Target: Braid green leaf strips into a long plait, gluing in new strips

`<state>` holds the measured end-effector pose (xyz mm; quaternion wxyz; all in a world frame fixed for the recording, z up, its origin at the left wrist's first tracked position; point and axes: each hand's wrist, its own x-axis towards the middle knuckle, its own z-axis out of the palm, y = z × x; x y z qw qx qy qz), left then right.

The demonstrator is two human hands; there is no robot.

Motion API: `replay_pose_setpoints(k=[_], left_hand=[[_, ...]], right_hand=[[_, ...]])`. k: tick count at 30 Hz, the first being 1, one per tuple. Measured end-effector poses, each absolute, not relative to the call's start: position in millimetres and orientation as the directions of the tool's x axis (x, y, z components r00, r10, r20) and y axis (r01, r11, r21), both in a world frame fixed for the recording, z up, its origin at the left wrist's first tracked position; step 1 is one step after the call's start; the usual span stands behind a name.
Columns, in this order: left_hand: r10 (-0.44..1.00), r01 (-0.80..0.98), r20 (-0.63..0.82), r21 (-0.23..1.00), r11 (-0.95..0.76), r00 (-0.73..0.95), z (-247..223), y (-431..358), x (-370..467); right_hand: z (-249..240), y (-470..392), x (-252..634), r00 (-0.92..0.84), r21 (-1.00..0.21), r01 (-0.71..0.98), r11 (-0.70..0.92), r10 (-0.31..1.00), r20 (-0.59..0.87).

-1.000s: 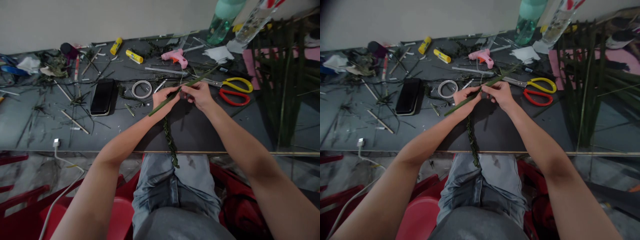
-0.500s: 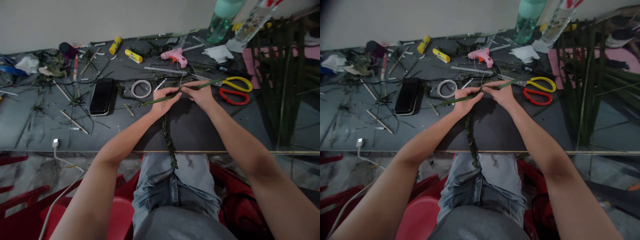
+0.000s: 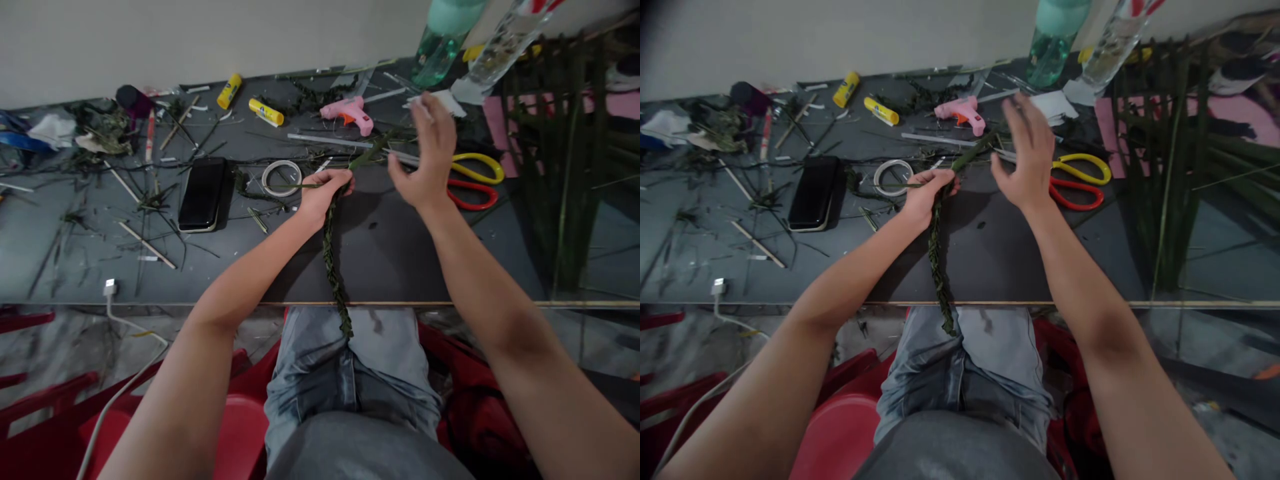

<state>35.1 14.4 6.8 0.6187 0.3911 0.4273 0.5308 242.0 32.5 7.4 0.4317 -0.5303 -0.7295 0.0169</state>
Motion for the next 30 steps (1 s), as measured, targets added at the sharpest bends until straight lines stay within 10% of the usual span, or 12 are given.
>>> replay_pose_setpoints(k=[8,15,30], left_hand=[[0.955,-0.314,-0.247,0.905,0.288,0.164,11.2,14.8,32.3],[0.978,-0.203,0.009,0.979,0.034,0.209,-7.8,15.3,34.2],[0.961,0.150,0.272,0.953,-0.263,-0.040,-2.6,11.0,30.6]], right_hand=[[5.6,32.3,236.1,-0.057,-0.616,0.677,0.404,0.863,0.503],[-11.0,26.3,198.1,0.127,-0.942,0.232,0.243,0.953,0.277],[-4.0,2.8,178.1,-0.070,-0.963,0.162,0.217,0.976,0.208]])
